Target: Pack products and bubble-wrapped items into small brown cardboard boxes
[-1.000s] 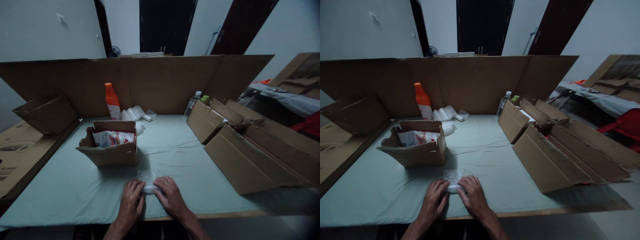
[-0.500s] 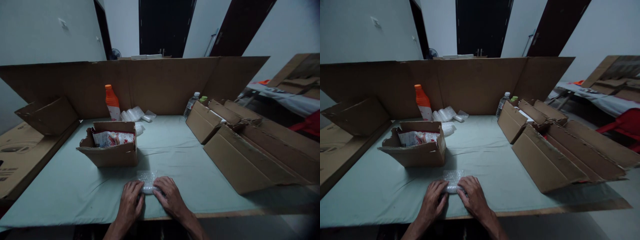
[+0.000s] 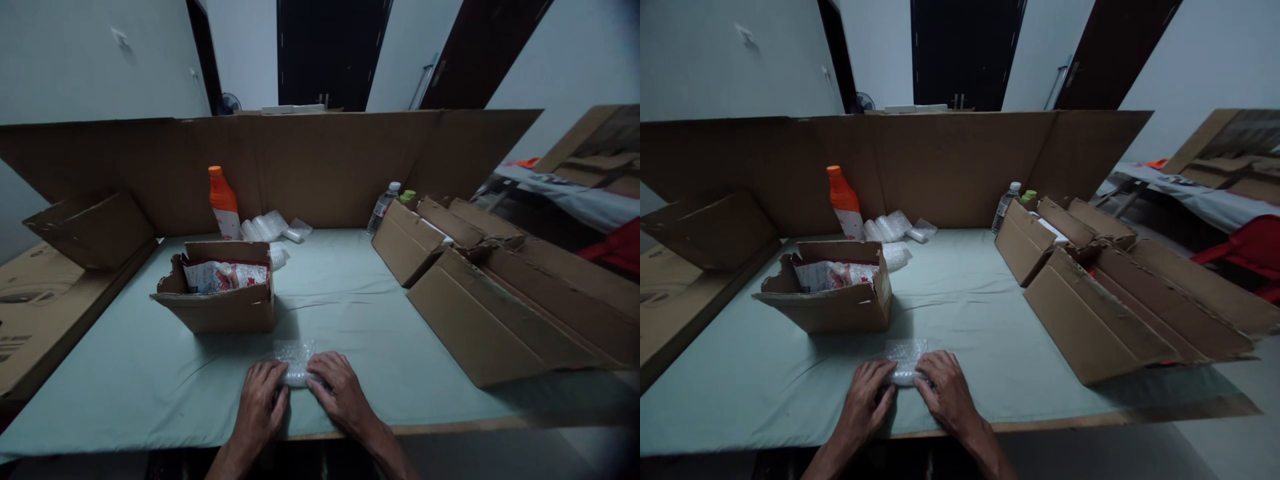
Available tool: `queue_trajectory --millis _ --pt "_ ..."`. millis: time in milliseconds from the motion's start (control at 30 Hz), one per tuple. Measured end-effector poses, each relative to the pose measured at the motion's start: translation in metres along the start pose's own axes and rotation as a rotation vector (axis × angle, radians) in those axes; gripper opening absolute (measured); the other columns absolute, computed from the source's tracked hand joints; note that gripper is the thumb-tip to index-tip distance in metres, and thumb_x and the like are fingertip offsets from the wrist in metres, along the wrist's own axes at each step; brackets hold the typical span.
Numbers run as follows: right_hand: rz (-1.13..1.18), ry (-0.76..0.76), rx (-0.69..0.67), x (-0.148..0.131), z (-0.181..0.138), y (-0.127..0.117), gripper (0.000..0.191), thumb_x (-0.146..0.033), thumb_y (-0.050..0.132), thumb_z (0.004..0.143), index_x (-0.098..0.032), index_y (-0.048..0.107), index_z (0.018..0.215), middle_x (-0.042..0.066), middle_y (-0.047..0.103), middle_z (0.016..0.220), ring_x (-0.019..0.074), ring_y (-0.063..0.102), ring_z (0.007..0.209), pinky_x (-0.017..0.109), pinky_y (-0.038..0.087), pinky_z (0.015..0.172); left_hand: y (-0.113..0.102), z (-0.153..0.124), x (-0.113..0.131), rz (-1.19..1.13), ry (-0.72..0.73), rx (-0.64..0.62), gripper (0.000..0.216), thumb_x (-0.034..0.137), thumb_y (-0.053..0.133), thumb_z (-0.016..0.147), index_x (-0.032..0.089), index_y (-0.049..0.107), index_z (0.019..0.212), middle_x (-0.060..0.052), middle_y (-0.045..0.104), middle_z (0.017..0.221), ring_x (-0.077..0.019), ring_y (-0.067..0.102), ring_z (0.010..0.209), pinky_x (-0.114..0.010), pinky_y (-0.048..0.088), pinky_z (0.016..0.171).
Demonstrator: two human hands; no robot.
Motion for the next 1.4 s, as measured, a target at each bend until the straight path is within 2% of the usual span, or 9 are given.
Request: queue_trajectory --millis 700,867,1067,1133,1300,1400 --pt "0.008 0.003 -0.004 0.003 0.000 0.001 0.011 -0.016 0.064 0.089 -0.021 0.066 0.099 0.007 0.072 0.102 0.0238 0.064 0.096 0.039 0.047 0.085 -0.002 0.001 0.000 -0.022 0.008 0.018 0.031 0.015 0.058 0.087 0.019 0.063 0.117 -0.009 0.071 0.108 -0.0248 0.064 0.098 -0.043 0.053 0.086" --pt "0.017 0.026 -0.036 0.001 0.000 0.001 0.010 -0.015 0.064 0.088 -0.021 0.066 0.096 0.007 0.072 0.103 0.0236 0.063 0.097 0.039 0.046 0.085 -0.001 -0.001 -0.001 -0.033 0.014 0.031 0.033 0.012 0.054 0.088 0.019 0.062 0.118 -0.008 0.071 0.107 -0.0243 0.064 0.098 -0.042 0.053 0.086" --pt "0.073 0.100 -0.114 -0.006 0.002 -0.002 0.004 -0.018 0.065 0.087 -0.021 0.063 0.088 0.005 0.073 0.097 0.0221 0.064 0.094 0.037 0.048 0.084 -0.004 -0.001 0.000 -0.098 -0.011 0.019 0.030 0.012 0.050 0.090 0.020 0.065 0.115 -0.008 0.072 0.096 -0.0224 0.065 0.090 -0.038 0.055 0.080" --pt "0.078 0.107 -0.116 -0.008 0.002 -0.003 0.004 -0.019 0.063 0.088 -0.021 0.064 0.091 0.005 0.073 0.096 0.0222 0.065 0.093 0.036 0.049 0.083 -0.007 0.000 0.000 -0.106 -0.031 0.027 0.028 0.015 0.052 0.091 0.020 0.066 0.115 -0.008 0.072 0.093 -0.0223 0.066 0.087 -0.038 0.056 0.078" --pt "-0.023 0.074 0.042 -0.012 -0.002 -0.010 0.031 -0.017 0.058 0.090 -0.022 0.063 0.120 0.010 0.070 0.116 0.0252 0.064 0.107 0.040 0.052 0.091 -0.012 0.007 -0.004 -0.092 -0.053 0.031 0.029 0.021 0.055 0.090 0.019 0.065 0.118 -0.007 0.073 0.092 -0.0218 0.067 0.083 -0.037 0.057 0.076" --pt "-0.093 0.006 0.009 -0.019 -0.001 -0.008 0.034 -0.017 0.061 0.088 -0.023 0.063 0.122 0.011 0.069 0.119 0.0260 0.063 0.108 0.041 0.051 0.091 -0.012 0.013 -0.005 -0.060 -0.056 0.004 0.030 0.021 0.054 0.089 0.019 0.065 0.118 -0.007 0.073 0.091 -0.0216 0.067 0.083 -0.037 0.057 0.076"
Point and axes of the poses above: each hand's wrist, its own z-axis towards the middle knuckle, its own y-axis out of the palm, x = y × z, the point moved 5 cm from there along z, towards the middle knuckle
